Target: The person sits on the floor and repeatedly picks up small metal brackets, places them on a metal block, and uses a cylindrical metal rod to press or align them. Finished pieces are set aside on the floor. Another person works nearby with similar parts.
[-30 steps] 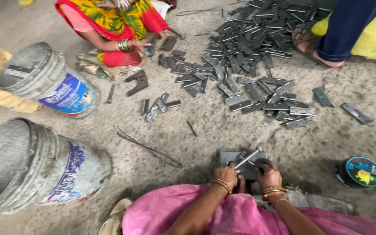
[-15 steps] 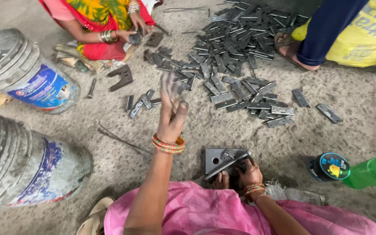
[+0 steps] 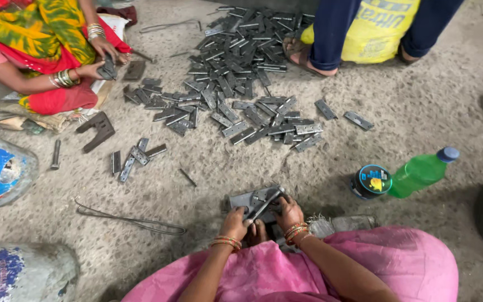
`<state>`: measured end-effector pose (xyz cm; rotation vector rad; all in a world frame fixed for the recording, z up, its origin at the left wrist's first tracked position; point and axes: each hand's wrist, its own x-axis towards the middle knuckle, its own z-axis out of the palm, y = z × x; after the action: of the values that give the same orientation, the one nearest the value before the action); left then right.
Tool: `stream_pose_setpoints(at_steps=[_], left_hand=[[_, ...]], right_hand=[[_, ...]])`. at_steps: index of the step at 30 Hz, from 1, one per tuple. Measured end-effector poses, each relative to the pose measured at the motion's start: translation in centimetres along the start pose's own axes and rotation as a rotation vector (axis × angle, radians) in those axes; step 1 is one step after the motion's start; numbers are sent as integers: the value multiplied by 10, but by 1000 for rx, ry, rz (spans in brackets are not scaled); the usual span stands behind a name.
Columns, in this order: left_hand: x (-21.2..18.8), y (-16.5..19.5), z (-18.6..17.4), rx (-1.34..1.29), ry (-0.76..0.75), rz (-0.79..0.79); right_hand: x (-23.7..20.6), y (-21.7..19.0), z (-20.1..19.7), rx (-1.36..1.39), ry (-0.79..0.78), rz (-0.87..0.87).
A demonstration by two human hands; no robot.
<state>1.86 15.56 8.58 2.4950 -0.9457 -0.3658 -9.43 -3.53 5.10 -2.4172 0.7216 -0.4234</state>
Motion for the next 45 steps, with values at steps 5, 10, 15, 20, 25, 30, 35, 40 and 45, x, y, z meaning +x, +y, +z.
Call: stream_pose_setpoints(at_steps=[5,10,15,20,25,30,35,40,45], left_hand=[[-13,-2,41,136,6,72],[-8,1,31,60,63,0],[-6,11,18,23,17,-54],[-3,20,11,164,20,-15],[18,-7,6,-3,84,-236],[36,-42,-9,-171,206,-391],[23,-29,-55,-239,383,-291],[-1,17,-87,-251,707,4],[-16,21,-61,121,141,-164]], right_hand=[[-4,-1,2,-28,-51,24],[3,-2,5,-3,-45,58],[11,-8,2,-57,-29,-41],[29,-28,3,-67,65,-185],[58,-48,9,-113,-87,-131],[66,-55,20,-280,-159,-127],[56,-55,23,-350,-232,-103],[53,-59,13,-385,-361,-79],[60,-63,10,-461,-433,-76]])
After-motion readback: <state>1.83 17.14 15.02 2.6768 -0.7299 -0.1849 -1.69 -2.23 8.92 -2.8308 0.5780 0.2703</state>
